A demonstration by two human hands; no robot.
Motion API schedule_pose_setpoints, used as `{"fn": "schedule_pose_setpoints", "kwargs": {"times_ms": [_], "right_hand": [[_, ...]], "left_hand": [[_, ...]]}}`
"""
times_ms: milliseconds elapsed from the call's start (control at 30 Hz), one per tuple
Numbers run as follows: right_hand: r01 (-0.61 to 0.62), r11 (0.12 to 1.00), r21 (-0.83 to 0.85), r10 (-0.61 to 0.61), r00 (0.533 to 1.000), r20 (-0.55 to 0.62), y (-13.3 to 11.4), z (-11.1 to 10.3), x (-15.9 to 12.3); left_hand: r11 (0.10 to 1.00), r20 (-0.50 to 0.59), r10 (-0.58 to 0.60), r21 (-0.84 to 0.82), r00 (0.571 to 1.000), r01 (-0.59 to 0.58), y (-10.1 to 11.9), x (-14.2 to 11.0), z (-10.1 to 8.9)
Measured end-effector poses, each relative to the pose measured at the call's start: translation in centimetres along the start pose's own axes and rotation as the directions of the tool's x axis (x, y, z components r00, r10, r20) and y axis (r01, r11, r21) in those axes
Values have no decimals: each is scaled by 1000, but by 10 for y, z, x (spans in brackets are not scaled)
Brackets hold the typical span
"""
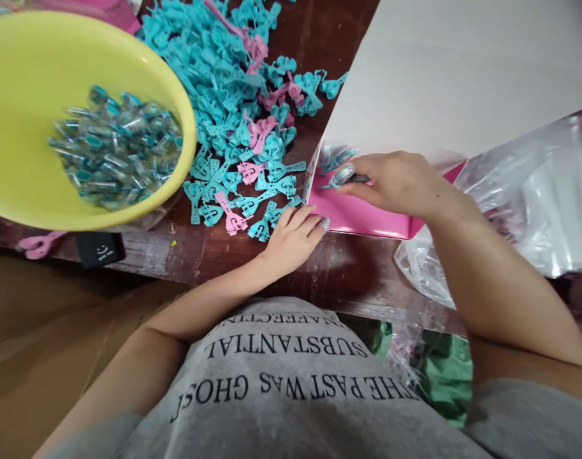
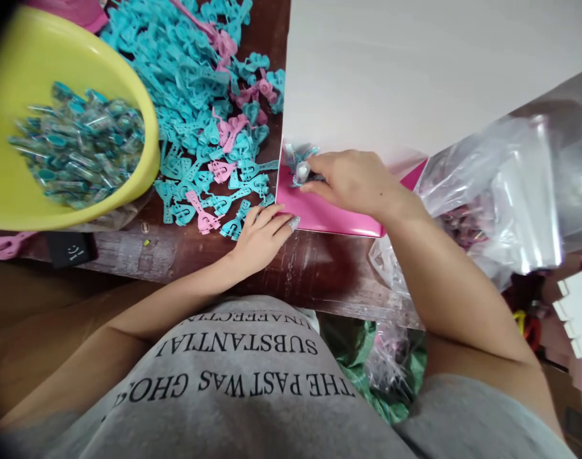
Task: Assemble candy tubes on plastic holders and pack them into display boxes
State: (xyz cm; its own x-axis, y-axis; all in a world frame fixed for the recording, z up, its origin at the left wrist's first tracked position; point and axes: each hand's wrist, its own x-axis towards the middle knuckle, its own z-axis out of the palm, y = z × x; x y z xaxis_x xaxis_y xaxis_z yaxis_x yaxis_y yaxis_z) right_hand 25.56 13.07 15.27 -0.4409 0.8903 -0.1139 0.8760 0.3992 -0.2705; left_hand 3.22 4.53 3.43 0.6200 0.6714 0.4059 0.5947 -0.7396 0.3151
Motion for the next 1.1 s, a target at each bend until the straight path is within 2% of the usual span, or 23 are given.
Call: {"fn": "schedule_pose_setpoints", "kwargs": {"times_ms": [100, 167, 267, 333, 400, 500, 633, 733, 800, 900, 933, 1000, 1100], "right_hand": [[-9, 984, -178, 16, 999, 33, -13, -4, 4], [-23, 979, -202, 15, 999, -41, -23, -5, 3], [-75, 963, -260, 32, 985, -167, -35, -2, -3], [-97, 957, -272, 46, 981, -189, -38, 4, -7], [-83, 972, -219, 39, 979, -199, -36, 13, -9], [-86, 984, -155, 48, 971, -235, -30, 24, -7], [-159, 967, -199, 114, 969, -218, -27, 26, -4], [-148, 977, -156, 104, 960, -260, -31, 22, -7], [-143, 976, -165, 86, 946, -312, -38, 17, -10], [-159, 972, -173, 71, 902, -426, -59, 4, -12], [-130, 980, -154, 44, 885, -463, -69, 0, -10], [5, 992, -126, -68, 862, -503, -94, -4, 3], [265, 949, -171, -314, 842, -438, -143, 4, 46]], "left_hand": [[999, 34, -26, -45, 999, 28, 2, -1, -7], [996, 44, -51, -75, 998, 54, -2, -6, -20], [982, -30, -178, -73, 984, 175, -22, -17, -47], [956, -83, -293, -42, 953, 290, -40, -25, -62], [931, -68, -364, 3, 929, 365, -56, -32, -69], [923, 24, -381, 70, 924, 378, -63, -33, -65], [944, 73, -319, 115, 945, 310, -52, -18, -45], [951, 114, -299, 116, 947, 286, -41, -2, -35], [944, 123, -324, 110, 938, 311, -36, 3, -38], [934, 75, -355, 63, 932, 351, -34, -6, -60], [937, 49, -349, 22, 936, 349, -35, -13, -70], [940, -8, -328, -107, 945, 325, -41, -32, -92], [866, -86, -398, -366, 914, 342, -51, -71, -121]]}}
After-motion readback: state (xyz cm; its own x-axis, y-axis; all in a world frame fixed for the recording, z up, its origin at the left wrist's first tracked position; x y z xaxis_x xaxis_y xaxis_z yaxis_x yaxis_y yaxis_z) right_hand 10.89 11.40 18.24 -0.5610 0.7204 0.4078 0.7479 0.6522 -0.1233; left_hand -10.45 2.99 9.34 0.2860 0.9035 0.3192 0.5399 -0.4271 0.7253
